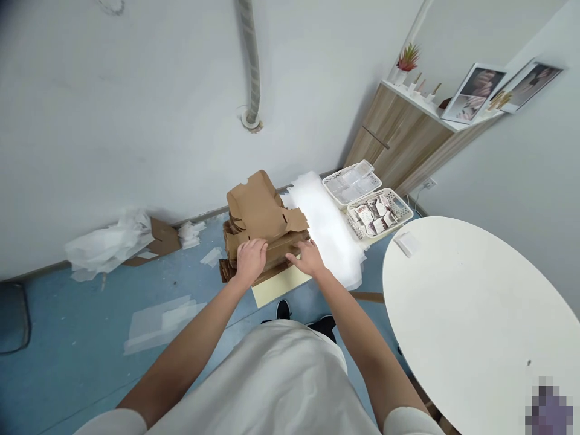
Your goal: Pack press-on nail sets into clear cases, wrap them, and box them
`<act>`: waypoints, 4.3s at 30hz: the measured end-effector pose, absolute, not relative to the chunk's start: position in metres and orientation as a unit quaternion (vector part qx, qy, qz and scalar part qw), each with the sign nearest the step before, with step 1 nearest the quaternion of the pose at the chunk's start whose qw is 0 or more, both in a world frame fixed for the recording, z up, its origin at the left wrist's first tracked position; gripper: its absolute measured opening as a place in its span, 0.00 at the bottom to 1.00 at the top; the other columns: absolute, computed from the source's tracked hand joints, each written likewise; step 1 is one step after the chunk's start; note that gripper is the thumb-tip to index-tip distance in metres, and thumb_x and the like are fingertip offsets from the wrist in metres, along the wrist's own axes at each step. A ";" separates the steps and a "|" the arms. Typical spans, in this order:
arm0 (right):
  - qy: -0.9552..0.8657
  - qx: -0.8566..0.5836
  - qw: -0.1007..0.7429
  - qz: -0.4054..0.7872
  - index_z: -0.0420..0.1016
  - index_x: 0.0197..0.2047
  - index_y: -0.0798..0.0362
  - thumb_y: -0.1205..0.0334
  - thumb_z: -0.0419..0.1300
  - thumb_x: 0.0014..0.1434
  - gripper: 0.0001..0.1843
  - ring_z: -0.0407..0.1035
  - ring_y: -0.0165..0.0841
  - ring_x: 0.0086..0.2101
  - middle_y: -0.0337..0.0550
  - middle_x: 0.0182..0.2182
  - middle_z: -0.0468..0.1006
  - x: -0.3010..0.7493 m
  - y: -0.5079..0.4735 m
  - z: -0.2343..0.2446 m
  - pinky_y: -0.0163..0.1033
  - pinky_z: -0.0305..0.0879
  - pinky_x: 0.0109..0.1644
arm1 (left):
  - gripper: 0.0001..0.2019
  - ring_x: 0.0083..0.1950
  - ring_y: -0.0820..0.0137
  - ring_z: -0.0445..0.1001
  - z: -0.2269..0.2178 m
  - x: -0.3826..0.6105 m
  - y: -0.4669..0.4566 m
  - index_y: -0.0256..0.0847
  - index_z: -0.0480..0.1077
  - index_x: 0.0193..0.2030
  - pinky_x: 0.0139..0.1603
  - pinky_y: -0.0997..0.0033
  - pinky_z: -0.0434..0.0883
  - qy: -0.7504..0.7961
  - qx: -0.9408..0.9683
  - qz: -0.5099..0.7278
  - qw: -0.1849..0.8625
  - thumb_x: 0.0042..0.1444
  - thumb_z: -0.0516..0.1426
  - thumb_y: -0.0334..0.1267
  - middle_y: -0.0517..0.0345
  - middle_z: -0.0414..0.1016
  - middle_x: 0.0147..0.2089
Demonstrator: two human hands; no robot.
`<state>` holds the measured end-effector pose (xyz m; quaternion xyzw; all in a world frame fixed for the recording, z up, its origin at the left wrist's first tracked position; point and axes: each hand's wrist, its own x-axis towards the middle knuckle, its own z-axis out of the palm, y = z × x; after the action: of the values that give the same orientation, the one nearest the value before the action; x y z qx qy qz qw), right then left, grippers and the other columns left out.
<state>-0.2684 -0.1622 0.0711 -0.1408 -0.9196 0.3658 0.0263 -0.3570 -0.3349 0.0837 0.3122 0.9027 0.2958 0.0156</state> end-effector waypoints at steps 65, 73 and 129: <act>-0.326 -0.767 0.389 0.393 0.68 0.44 0.54 0.59 0.50 0.47 0.20 0.68 0.34 0.36 0.47 0.40 0.73 0.205 -0.026 0.005 0.39 0.63 0.40 | 0.18 0.38 0.68 0.73 -0.007 -0.066 0.008 0.38 0.65 0.46 0.40 0.67 0.68 0.705 0.448 0.295 0.464 0.47 0.56 0.39 0.50 0.73 0.41; -0.362 -0.822 0.299 0.322 0.51 0.58 0.54 0.59 0.51 0.48 0.33 0.65 0.37 0.43 0.50 0.47 0.67 0.203 -0.027 0.003 0.42 0.61 0.47 | 0.39 0.63 0.51 0.47 0.016 -0.060 -0.003 0.39 0.51 0.60 0.58 0.47 0.49 0.615 0.726 0.203 0.231 0.41 0.59 0.50 0.40 0.48 0.63; -0.827 -0.538 -0.031 0.159 0.34 0.64 0.53 0.54 0.62 0.42 0.53 0.36 0.43 0.61 0.51 0.63 0.43 0.182 0.035 0.005 0.56 0.32 0.60 | 0.49 0.64 0.48 0.43 0.016 -0.042 0.006 0.38 0.37 0.63 0.55 0.44 0.50 0.749 0.629 0.070 0.195 0.38 0.61 0.46 0.35 0.42 0.64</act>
<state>0.1815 0.0350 0.0049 -0.5378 -0.8274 0.1589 -0.0312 -0.0419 0.0059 0.0159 0.6287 0.7494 0.0705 0.1953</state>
